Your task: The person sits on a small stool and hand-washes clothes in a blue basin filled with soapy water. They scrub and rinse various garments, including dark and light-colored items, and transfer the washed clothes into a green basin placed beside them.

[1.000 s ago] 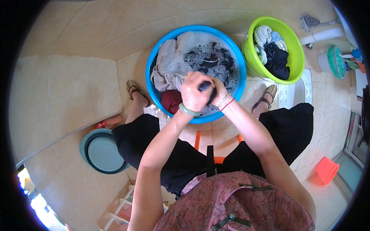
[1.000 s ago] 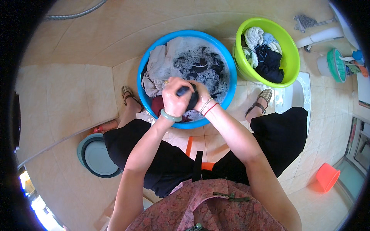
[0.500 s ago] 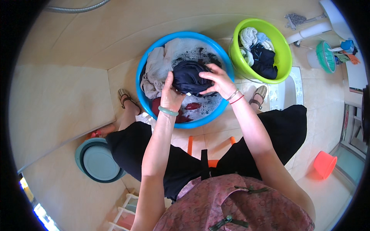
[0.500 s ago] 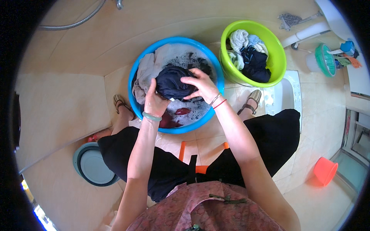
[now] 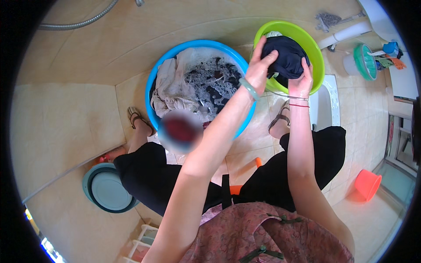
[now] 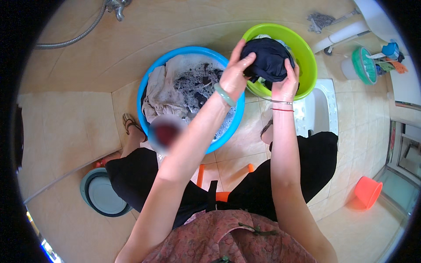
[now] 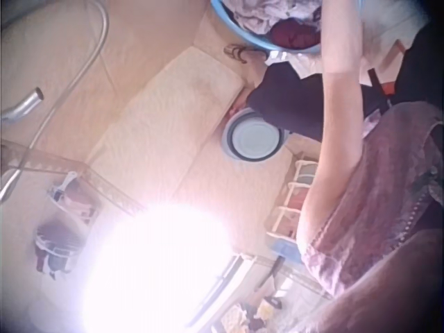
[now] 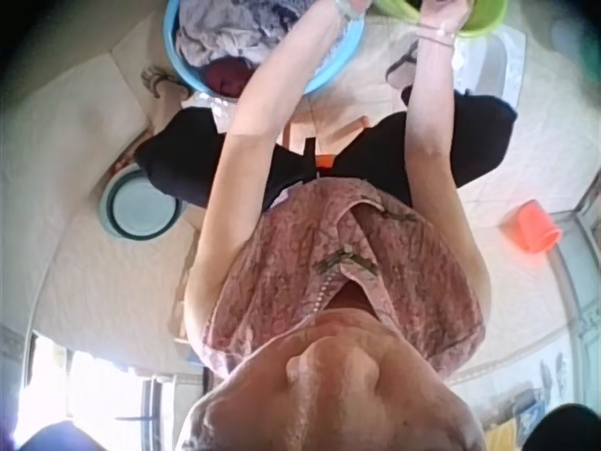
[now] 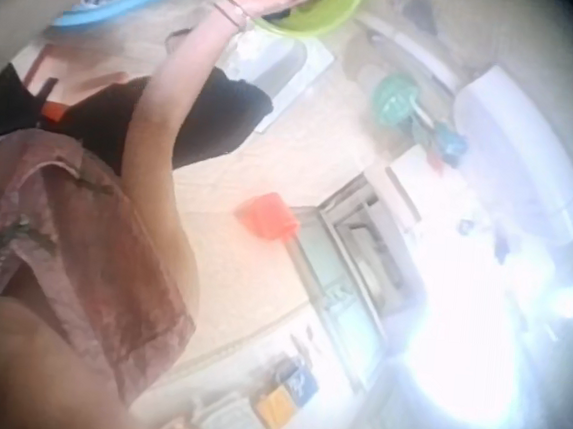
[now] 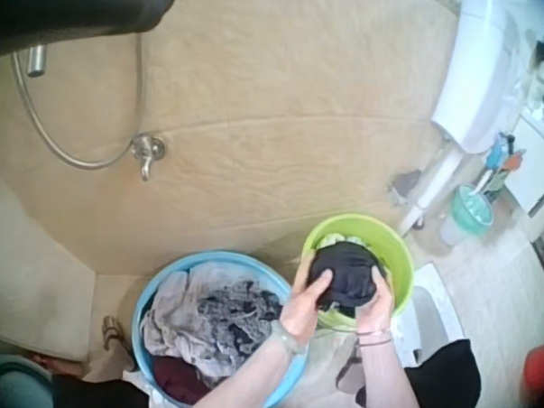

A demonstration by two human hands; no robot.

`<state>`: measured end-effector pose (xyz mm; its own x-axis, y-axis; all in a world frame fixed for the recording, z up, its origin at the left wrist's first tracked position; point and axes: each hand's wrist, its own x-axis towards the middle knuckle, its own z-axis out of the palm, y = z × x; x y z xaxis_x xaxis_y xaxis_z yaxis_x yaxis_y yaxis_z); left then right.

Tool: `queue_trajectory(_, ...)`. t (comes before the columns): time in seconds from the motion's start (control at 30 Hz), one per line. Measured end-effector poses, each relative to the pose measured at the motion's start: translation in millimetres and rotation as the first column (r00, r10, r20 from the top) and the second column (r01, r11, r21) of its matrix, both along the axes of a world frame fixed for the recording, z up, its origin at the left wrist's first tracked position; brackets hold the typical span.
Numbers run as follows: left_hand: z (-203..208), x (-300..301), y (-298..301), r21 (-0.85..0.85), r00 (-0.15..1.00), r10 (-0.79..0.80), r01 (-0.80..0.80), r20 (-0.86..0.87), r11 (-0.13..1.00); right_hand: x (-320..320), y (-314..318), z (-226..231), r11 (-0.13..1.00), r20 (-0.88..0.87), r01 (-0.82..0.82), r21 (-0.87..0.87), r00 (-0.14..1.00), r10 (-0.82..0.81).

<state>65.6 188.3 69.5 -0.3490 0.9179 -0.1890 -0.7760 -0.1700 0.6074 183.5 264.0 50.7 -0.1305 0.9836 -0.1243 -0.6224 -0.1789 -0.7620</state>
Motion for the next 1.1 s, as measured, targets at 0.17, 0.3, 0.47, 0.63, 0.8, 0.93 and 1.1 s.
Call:
queue_trajectory(0.17, -46.9, 13.3, -5.4, -0.128, 0.930, -0.092, 0.049, -0.357, 0.991, 34.9, 26.6, -59.9, 0.894, 0.931, -0.266, 0.361, 0.046, -0.362)
queue_trajectory(0.3, -126.2, -16.1, -45.9, -0.262, 0.897, -0.057, -0.067, -0.438, 0.963, -9.1, -17.8, -26.6, 0.774, 0.789, -0.292, 0.562, -0.094, -0.608)
queue_trajectory(0.47, -212.7, -57.7, -109.4, -0.489, 0.524, -0.304, -0.260, -0.796, 0.833, -74.3, -54.2, -50.0, 0.723, 0.866, -0.571, 0.389, 0.493, -0.077)
queue_trajectory(0.63, -248.3, -74.7, -149.5, -0.779, 0.448, -0.666, -0.125, -0.597, 0.614, -118.8, -61.7, -170.8, 0.509, 0.972, -0.841, 0.183, 0.231, 0.033)
queue_trajectory(0.8, -213.5, -53.2, -176.7, -0.884, 0.119, -0.882, -0.178, -0.455, 0.432, -142.1, -69.4, -196.0, 0.434, 0.979, -0.887, -0.161, -0.199, -0.043)
queue_trajectory(0.93, -223.6, -48.5, -188.6, -0.707, 0.244, -0.664, -0.262, -0.707, 0.657, -151.3, -74.7, -206.9, 0.522, 0.885, -0.726, -0.448, -0.444, 0.142)
queue_trajectory(1.1, -221.9, -51.9, -169.1, -0.715, 0.980, -0.028, -0.123, -0.197, 0.689, -119.5, -67.9, -235.1, 0.679, 0.758, -0.717, -0.158, 0.352, 0.549)
